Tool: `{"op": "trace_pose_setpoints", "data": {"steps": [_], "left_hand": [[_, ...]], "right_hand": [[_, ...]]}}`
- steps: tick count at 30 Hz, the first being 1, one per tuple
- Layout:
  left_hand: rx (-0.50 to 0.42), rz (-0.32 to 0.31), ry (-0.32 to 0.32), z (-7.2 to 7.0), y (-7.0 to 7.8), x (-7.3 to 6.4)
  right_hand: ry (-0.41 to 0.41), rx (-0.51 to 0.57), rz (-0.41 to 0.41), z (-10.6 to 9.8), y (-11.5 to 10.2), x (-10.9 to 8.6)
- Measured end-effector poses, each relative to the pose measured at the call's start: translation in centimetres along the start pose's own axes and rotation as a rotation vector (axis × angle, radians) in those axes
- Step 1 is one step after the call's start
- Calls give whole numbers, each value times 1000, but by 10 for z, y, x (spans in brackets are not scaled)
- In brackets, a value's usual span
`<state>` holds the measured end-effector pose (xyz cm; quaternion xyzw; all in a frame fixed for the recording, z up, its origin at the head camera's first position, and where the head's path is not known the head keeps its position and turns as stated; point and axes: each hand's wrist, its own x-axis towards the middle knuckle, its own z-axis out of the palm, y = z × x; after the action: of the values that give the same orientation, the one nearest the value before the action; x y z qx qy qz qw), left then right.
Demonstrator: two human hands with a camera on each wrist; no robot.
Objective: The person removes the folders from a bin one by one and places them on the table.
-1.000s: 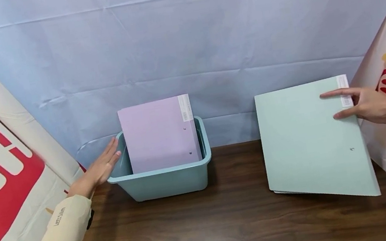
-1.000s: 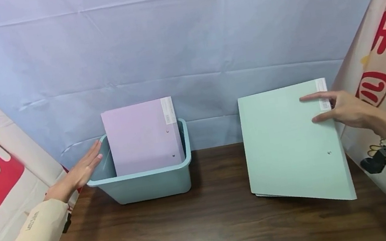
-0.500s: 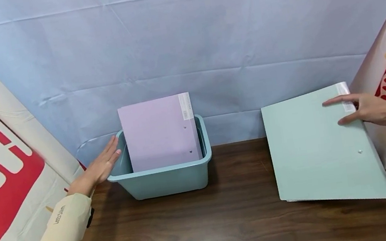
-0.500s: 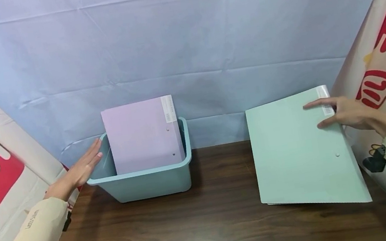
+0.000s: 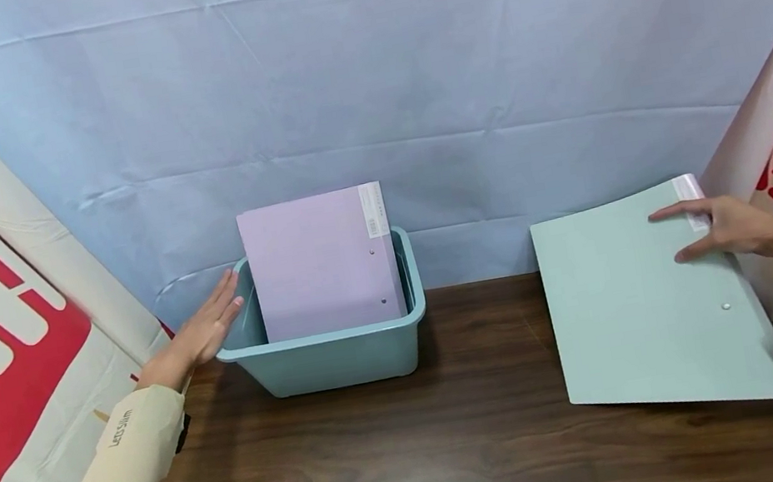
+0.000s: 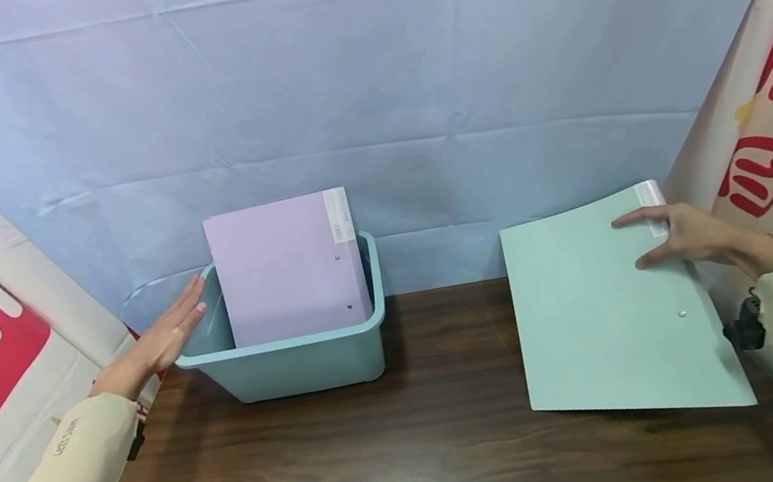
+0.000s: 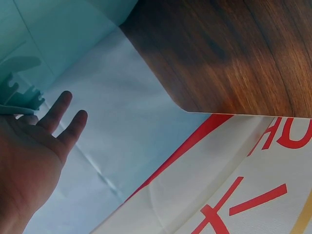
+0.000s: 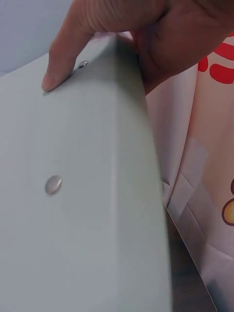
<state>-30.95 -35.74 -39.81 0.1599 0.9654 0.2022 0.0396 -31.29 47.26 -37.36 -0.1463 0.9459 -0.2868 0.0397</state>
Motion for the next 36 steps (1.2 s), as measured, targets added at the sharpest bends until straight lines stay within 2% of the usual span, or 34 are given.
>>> {"op": "trace_pose_setpoints", "data": {"steps": [2,7,9,11,16,18,25,30,36], "left_hand": [[-2,-4,-1,-1,0,0],[5,-12,-2,-1,1,-1],[8,-13,-1,-1,1,-1],[7,-16,-1,-1,1,-1],[8,-11,4,-1,0,-2],[12,-6,8,-1,1,-3],[11,-5,8,-1,1,-3],[7,3,14,-2,1,-3],[-5,6,10,0,0,-1]], "right_hand": [[29,-34,-25,2,4,3],[125,-129,-176,10,13,10],[155,-173,-212,12,15,11],[151,-197,-175,14,17,11],[62,-181,3,17,20,9],[46,-177,26,19,21,8],[25,-219,42,28,26,9],[6,-236,-7,39,36,8],[26,-216,-37,50,51,8]]}}
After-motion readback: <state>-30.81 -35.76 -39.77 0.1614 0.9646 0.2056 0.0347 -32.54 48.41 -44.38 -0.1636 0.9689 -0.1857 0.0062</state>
